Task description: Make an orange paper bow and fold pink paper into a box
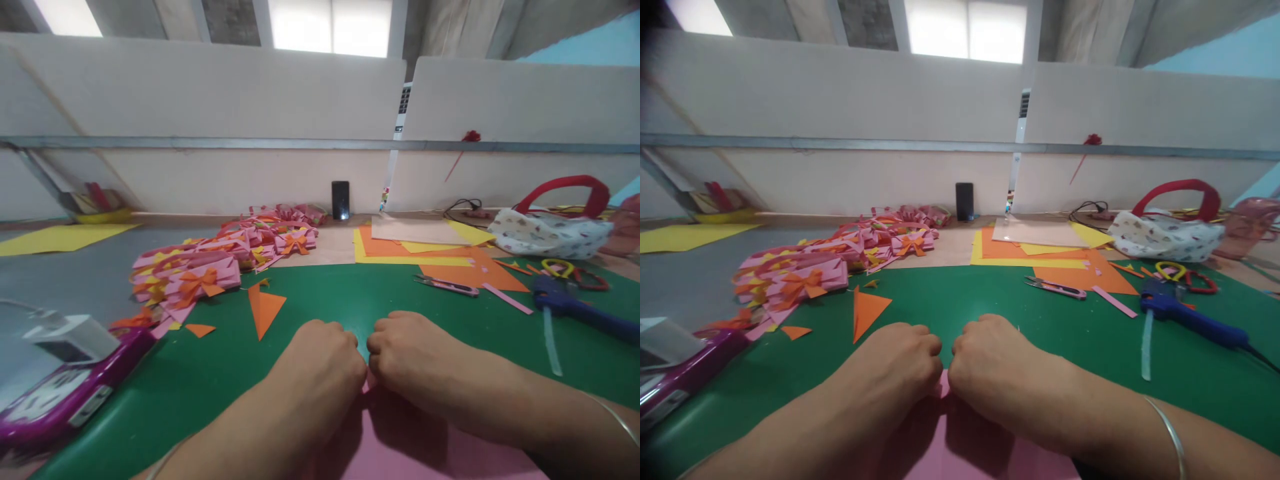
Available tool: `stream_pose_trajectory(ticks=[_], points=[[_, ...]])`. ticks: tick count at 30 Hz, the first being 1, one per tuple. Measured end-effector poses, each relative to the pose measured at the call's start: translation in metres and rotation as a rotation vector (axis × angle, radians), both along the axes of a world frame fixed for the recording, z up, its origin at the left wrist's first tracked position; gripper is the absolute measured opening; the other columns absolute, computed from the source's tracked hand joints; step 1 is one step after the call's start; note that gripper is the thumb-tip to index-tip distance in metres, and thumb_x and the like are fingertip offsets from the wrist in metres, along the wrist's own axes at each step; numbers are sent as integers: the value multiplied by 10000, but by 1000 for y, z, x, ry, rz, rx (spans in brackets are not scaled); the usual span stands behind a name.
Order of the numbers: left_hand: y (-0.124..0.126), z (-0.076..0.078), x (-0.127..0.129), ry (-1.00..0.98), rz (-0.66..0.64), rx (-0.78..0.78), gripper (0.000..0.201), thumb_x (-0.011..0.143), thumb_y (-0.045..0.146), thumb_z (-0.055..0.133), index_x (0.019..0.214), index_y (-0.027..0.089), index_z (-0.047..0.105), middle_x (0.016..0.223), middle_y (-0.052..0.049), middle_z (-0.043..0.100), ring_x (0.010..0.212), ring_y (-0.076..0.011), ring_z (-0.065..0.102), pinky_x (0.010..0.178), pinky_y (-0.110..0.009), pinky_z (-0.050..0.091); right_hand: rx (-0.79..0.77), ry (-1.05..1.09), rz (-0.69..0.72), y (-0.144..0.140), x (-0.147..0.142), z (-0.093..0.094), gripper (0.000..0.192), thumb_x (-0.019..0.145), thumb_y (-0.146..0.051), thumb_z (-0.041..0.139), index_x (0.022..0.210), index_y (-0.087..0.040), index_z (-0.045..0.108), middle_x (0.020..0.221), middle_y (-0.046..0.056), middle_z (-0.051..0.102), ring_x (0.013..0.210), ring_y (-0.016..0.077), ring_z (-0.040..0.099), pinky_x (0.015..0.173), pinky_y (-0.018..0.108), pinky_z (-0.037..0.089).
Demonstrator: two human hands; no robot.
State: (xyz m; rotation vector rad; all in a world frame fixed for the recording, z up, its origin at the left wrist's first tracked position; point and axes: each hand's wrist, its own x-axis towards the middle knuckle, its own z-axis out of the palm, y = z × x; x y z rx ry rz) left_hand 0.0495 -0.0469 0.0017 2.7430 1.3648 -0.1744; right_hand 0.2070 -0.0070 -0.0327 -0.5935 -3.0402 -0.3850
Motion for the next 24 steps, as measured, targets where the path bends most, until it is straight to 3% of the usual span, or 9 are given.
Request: stream_pose_trajectory(ticks=[3, 9, 14, 17, 18, 20, 24], points=[[4, -6, 4, 48, -42, 51, 102, 646, 107, 639, 575, 179, 651, 568, -28, 601, 529, -164, 557, 436, -270, 332, -1, -1, 8, 1, 4, -7, 213, 731, -135, 612, 529, -179, 559, 485, -18, 556, 398, 101, 371, 412, 287, 121], [4, -14, 8, 90, -93, 102, 166, 639, 64, 572, 573, 192, 655, 568, -53, 622, 511, -196, 549, 412, -289, 212, -60, 4, -47, -3, -1, -17, 232, 730, -110, 583, 509, -180, 567, 455, -21, 537, 385, 96, 369, 404, 277, 150], [8, -3, -4, -139, 106, -73, 177, 640, 69, 549, 547, 182, 650, 603, -27, 632, 552, -147, 538, 464, -257, 277, -165, -53, -162, -5, 1, 10, 144, 689, -105, 596, 557, -161, 611, 502, -9, 577, 408, 93, 441, 394, 259, 161], [19, 9, -30, -287, 145, -165, 163, 703, 248, 553, 796, 236, 686, 752, 17, 672, 654, -134, 578, 515, -213, 359, -226, -59, -263, -1, 9, 29, 113, 662, -102, 574, 591, -170, 629, 579, 9, 623, 470, 102, 495, 415, 242, 171], [23, 13, -39, -428, 222, -264, 226, 721, 308, 542, 893, 232, 668, 768, 17, 679, 682, -142, 592, 538, -210, 382, -215, -28, -301, 0, 11, 32, 127, 664, -96, 549, 603, -175, 628, 596, 15, 631, 492, 108, 506, 427, 242, 172], [30, 17, -51, -530, 306, -335, 272, 723, 368, 516, 894, 206, 653, 780, 6, 674, 703, -158, 592, 540, -217, 390, -169, 41, -368, 4, 14, 34, 161, 668, -82, 497, 634, -180, 620, 622, 29, 640, 529, 124, 522, 444, 251, 162], [34, 11, -49, -405, 400, -191, 165, 668, 280, 492, 698, 176, 616, 641, -1, 603, 596, -145, 527, 457, -223, 305, -213, 24, -428, 6, 14, 30, 148, 653, -106, 471, 644, -186, 595, 635, 37, 640, 545, 136, 529, 451, 254, 155]])
